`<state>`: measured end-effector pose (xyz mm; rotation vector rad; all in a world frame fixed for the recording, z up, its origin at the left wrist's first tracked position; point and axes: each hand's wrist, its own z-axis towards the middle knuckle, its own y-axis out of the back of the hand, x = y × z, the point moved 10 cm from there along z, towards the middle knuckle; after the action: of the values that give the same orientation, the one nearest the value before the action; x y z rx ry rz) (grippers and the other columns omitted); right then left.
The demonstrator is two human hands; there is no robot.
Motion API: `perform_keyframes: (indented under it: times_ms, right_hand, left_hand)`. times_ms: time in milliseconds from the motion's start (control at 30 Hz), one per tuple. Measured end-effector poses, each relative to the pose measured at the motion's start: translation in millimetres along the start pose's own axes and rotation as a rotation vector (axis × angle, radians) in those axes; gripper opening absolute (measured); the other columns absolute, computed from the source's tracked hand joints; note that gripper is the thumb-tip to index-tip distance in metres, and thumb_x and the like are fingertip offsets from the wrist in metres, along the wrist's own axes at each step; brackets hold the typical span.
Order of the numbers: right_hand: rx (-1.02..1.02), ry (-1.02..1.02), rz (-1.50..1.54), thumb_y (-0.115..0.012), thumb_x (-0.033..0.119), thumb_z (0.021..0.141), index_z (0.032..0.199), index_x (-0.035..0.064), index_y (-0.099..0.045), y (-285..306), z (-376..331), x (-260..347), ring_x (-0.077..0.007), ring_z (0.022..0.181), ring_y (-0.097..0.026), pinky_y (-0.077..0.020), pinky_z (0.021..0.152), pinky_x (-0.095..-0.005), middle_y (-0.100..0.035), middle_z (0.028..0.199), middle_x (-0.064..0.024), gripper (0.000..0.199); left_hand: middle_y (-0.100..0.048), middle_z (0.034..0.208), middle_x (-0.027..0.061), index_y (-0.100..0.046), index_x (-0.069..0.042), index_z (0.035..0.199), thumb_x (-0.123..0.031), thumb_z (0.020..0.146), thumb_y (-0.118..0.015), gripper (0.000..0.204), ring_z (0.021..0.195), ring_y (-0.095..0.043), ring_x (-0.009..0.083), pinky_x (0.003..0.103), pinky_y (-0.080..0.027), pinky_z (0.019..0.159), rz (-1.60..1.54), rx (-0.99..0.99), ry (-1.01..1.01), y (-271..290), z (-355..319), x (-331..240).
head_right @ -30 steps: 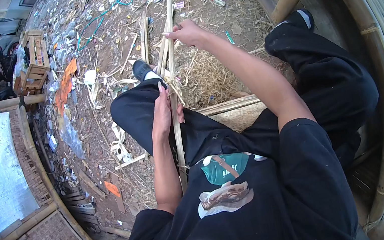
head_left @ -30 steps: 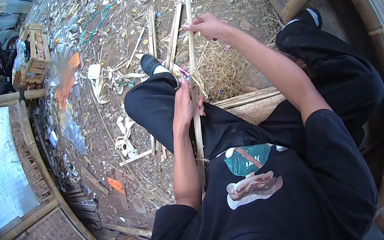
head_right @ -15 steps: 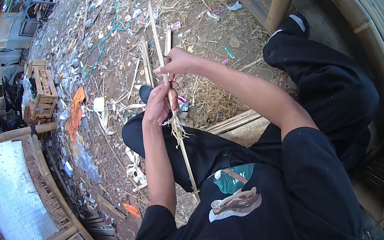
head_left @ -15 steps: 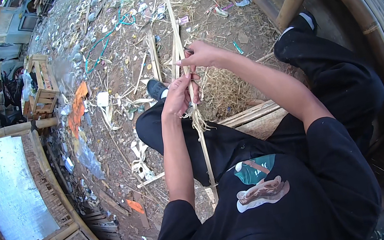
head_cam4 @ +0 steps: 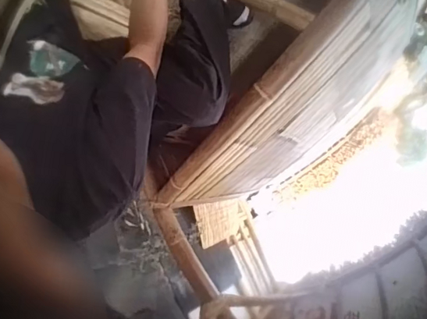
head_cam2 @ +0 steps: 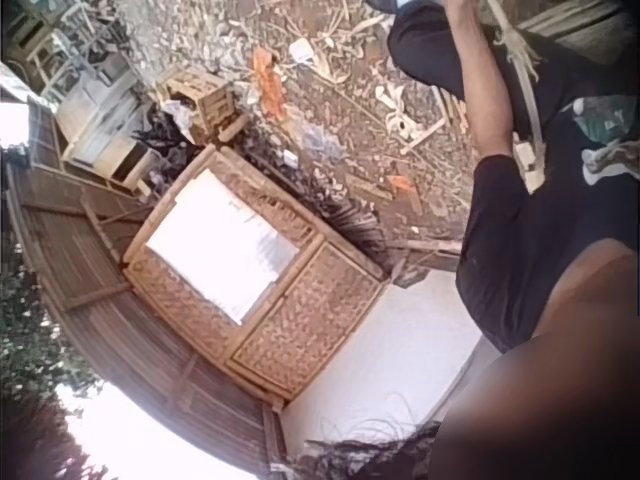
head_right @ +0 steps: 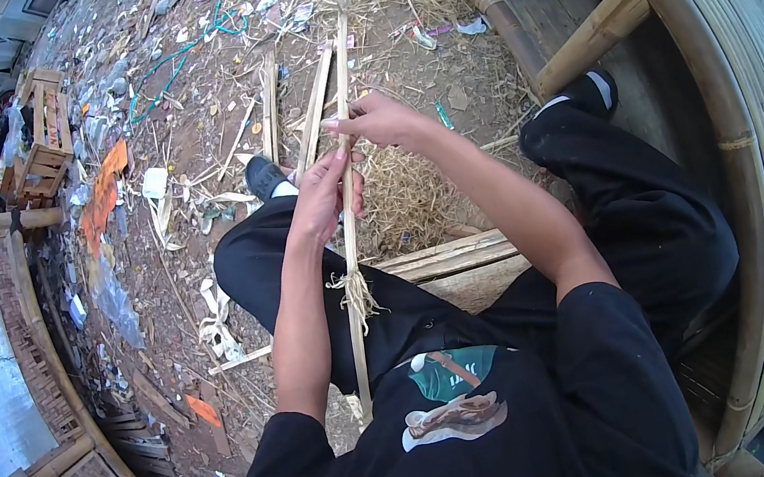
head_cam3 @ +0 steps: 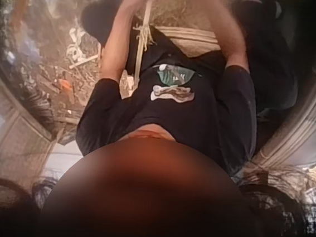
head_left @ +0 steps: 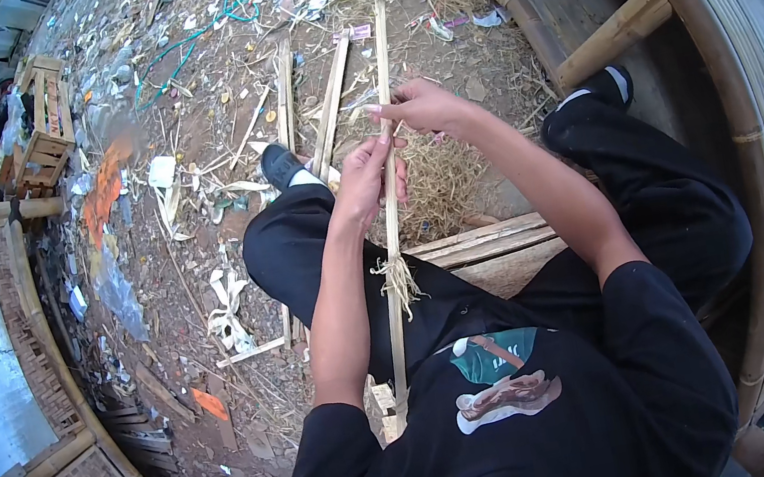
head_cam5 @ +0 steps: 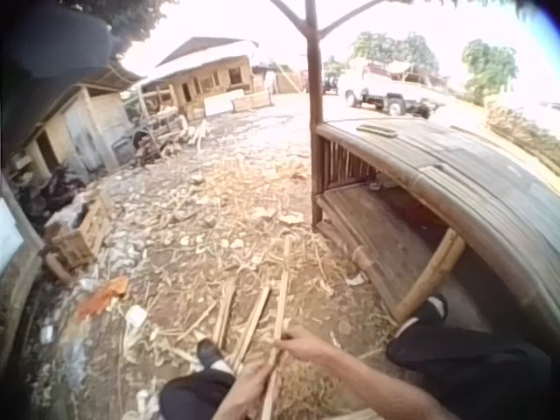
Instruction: The person scrapes a strip of bamboo using a small blade, pulling the tool along the length of the wood to remove outer fibers while holding the strip in their lap.
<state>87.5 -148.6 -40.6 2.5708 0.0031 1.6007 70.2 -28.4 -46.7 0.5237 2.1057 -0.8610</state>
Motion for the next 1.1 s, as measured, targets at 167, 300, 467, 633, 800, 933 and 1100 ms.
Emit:
perform_keyframes:
  times_ms: [167,300,467,633,800,933,1100]
  right_hand:
    - [-0.147,-0.121,-0.382,-0.061,0.046,0.09,0.1,-0.0008,-0.07,48.5,8.9,-7.6,-0.0113,0.062,-0.055,-0.0457,0.061,-0.0291,-0.063,0.071,-0.0036,0.049]
    - [-0.182,0.079,-0.112,-0.058,0.03,0.095,0.114,-0.0016,-0.065,72.2,10.9,6.8,-0.0094,0.069,-0.056,-0.0463,0.064,-0.027,-0.065,0.08,-0.004,0.038]
    - [-0.174,0.257,-0.02,-0.055,0.009,0.095,0.129,0.007,-0.058,69.5,-4.3,48.8,-0.0051,0.064,-0.05,-0.0439,0.06,-0.0209,-0.062,0.08,0.002,0.034]
    - [-0.387,0.306,-0.336,-0.055,0.01,0.095,0.128,0.0183,-0.062,90.3,7.5,45.0,-0.004,0.055,-0.047,-0.0419,0.051,-0.0232,-0.061,0.072,0.0039,0.034]
    - [-0.556,0.446,-0.47,-0.053,0.008,0.092,0.121,0.0199,-0.066,99.2,3.6,71.8,-0.0081,0.058,-0.052,-0.045,0.058,-0.0273,-0.062,0.067,-0.0038,0.034]
    - [-0.478,0.446,-0.567,-0.052,0.004,0.089,0.12,0.0195,-0.066,103.0,17.4,73.8,-0.0147,0.065,-0.062,-0.049,0.063,-0.0309,-0.067,0.075,-0.0092,0.038]
    - [-0.501,0.49,-0.676,-0.05,0.0,0.085,0.118,0.0189,-0.067,93.4,22.1,78.4,-0.0298,0.086,-0.068,-0.0516,0.077,-0.0367,-0.068,0.097,-0.0193,0.041]
  left_hand:
    - [-0.052,0.058,-0.0004,-0.057,-0.005,0.095,-0.033,0.102,-0.045,0.031,0.038,-0.043,0.0058,0.02,-0.035,0.035,0.175,-0.146,-0.05,9.4,5.0,9.1]
    - [-0.044,0.058,-0.0041,-0.058,-0.006,0.096,-0.033,0.102,-0.045,0.031,0.039,-0.035,0.0033,0.02,-0.027,0.035,0.109,-0.203,-0.051,6.7,1.0,13.1]
    - [-0.039,0.059,-0.0044,-0.054,-0.005,0.116,-0.035,0.104,-0.038,0.036,0.039,-0.032,0.0041,0.02,-0.027,0.037,0.025,-0.089,-0.058,-8.6,-6.3,15.9]
    - [-0.036,0.058,-0.0046,-0.048,-0.007,0.127,-0.033,0.105,-0.035,0.036,0.038,-0.029,0.0046,0.021,-0.025,0.035,0.062,-0.021,-0.059,-21.8,-14.2,15.1]
    - [-0.032,0.057,-0.0063,-0.048,-0.01,0.13,-0.03,0.104,-0.037,0.034,0.039,-0.027,0.0034,0.021,-0.022,0.035,0.12,-0.092,-0.13,-16.3,-11.0,22.2]
    - [-0.033,0.055,-0.0071,-0.052,-0.009,0.127,-0.027,0.103,-0.041,0.031,0.04,-0.029,0.0034,0.021,-0.023,0.036,0.188,-0.129,-0.193,-16.9,-10.6,17.7]
    - [-0.038,0.056,-0.0067,-0.057,-0.007,0.121,-0.025,0.102,-0.046,0.028,0.042,-0.033,0.0035,0.023,-0.026,0.039,0.287,-0.22,-0.297,-9.1,-9.9,17.0]
